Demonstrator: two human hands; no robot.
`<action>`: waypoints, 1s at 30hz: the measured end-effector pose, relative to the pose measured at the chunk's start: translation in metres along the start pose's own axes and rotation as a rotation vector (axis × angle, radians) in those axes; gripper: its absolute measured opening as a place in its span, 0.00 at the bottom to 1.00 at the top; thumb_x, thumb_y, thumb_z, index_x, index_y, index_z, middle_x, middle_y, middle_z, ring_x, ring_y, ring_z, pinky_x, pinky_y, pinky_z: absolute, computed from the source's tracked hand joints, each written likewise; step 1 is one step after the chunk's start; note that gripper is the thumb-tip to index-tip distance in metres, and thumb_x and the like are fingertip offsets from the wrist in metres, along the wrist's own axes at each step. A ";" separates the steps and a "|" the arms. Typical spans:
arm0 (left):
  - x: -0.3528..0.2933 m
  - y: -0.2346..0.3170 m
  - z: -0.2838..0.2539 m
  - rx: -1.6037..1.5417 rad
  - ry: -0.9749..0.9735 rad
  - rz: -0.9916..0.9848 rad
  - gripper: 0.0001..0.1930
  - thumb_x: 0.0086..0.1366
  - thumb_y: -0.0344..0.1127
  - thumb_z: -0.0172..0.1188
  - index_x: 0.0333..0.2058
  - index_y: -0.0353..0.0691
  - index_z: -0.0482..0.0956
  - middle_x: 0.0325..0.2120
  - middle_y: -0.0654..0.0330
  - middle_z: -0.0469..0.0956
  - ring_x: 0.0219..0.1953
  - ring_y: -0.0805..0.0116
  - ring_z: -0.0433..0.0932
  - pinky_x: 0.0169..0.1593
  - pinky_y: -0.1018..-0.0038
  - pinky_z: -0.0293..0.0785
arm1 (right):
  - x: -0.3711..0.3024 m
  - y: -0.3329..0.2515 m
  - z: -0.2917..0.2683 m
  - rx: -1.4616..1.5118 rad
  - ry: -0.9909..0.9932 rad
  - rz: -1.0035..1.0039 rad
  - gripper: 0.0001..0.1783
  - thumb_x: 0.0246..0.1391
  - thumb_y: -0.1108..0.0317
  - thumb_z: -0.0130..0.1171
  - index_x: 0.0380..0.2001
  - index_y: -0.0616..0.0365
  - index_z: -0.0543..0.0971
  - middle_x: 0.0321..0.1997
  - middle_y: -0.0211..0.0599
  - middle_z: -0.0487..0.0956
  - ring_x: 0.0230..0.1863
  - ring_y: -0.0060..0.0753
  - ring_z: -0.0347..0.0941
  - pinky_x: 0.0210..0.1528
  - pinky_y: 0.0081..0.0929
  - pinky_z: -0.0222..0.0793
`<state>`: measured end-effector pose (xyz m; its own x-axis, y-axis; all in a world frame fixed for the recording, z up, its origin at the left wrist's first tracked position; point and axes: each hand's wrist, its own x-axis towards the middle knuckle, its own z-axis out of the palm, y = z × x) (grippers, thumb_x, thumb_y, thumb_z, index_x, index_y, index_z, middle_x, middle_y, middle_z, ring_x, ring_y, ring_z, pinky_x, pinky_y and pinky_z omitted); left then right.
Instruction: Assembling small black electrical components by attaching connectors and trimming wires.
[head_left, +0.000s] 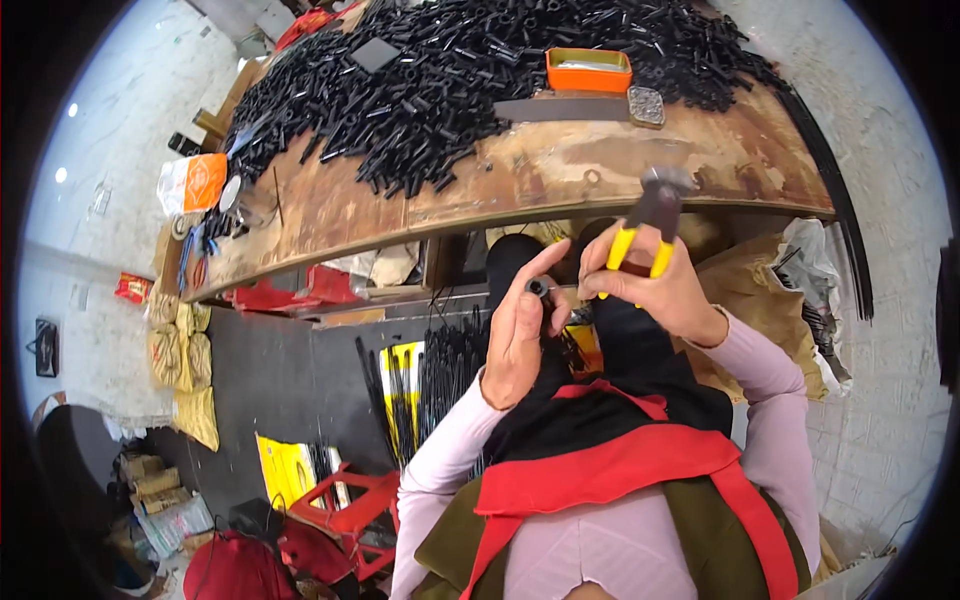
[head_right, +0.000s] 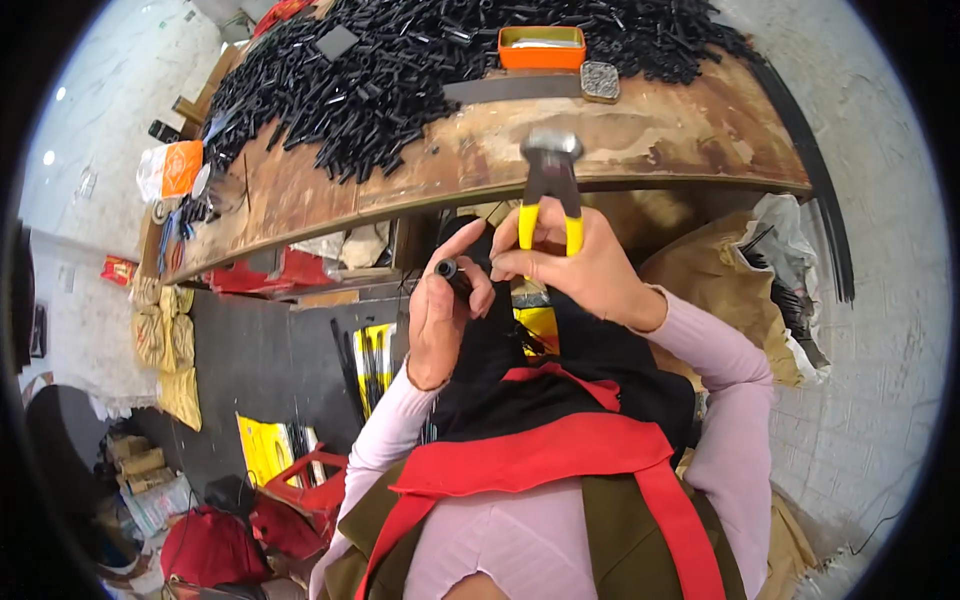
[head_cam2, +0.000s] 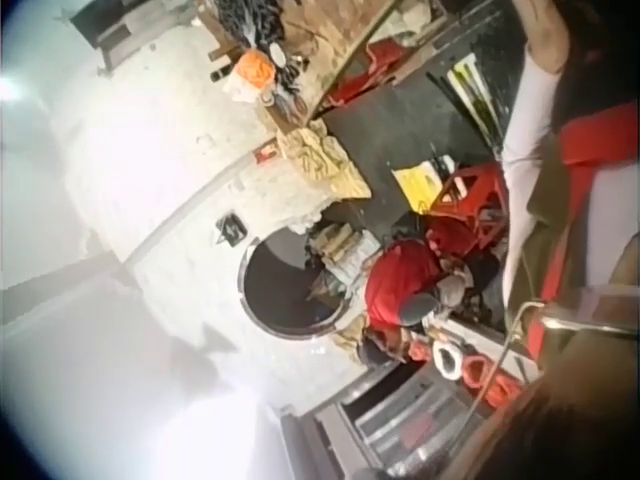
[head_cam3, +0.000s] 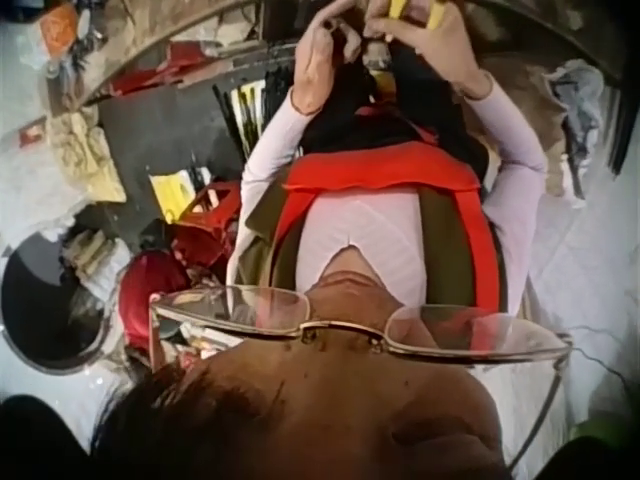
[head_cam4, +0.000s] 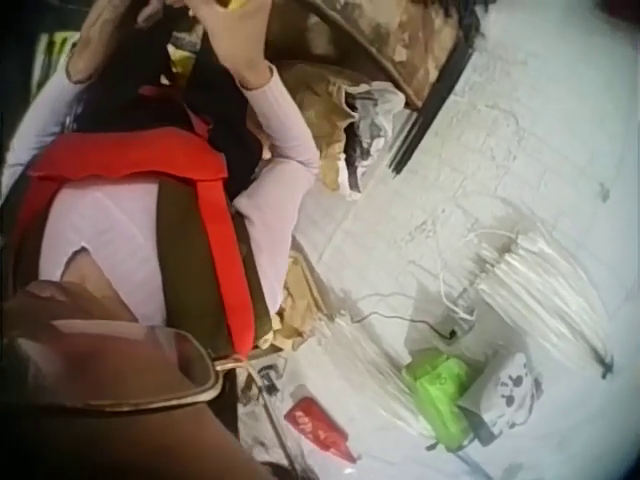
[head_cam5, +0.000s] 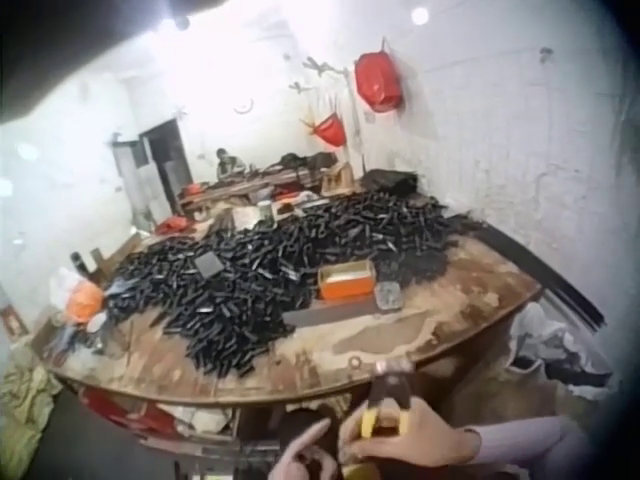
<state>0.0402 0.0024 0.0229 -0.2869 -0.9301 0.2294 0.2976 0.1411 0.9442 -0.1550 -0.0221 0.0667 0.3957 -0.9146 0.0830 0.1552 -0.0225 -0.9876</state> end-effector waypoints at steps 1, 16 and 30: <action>-0.001 -0.002 0.000 0.006 -0.022 0.006 0.34 0.73 0.58 0.39 0.61 0.30 0.61 0.25 0.65 0.64 0.27 0.77 0.61 0.32 0.80 0.58 | -0.004 0.003 0.005 -0.036 0.007 -0.060 0.09 0.53 0.84 0.59 0.36 0.64 0.73 0.36 0.36 0.76 0.38 0.28 0.76 0.43 0.26 0.74; 0.004 0.000 0.024 0.004 -0.123 -0.008 0.32 0.75 0.56 0.37 0.59 0.29 0.66 0.26 0.67 0.66 0.27 0.79 0.59 0.32 0.82 0.55 | -0.026 0.003 0.002 -0.219 0.100 -0.272 0.08 0.53 0.84 0.62 0.37 0.65 0.76 0.36 0.36 0.81 0.39 0.22 0.77 0.45 0.23 0.74; 0.012 0.003 0.020 0.045 -0.131 -0.028 0.30 0.75 0.53 0.38 0.61 0.32 0.63 0.24 0.69 0.63 0.26 0.80 0.57 0.32 0.83 0.55 | -0.009 0.000 -0.013 -0.194 -0.036 -0.231 0.06 0.54 0.85 0.60 0.34 0.65 0.76 0.37 0.40 0.80 0.40 0.26 0.76 0.44 0.25 0.73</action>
<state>0.0192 -0.0018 0.0331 -0.4123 -0.8819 0.2286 0.2472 0.1332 0.9598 -0.1700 -0.0190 0.0644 0.4024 -0.8614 0.3099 0.0703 -0.3084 -0.9486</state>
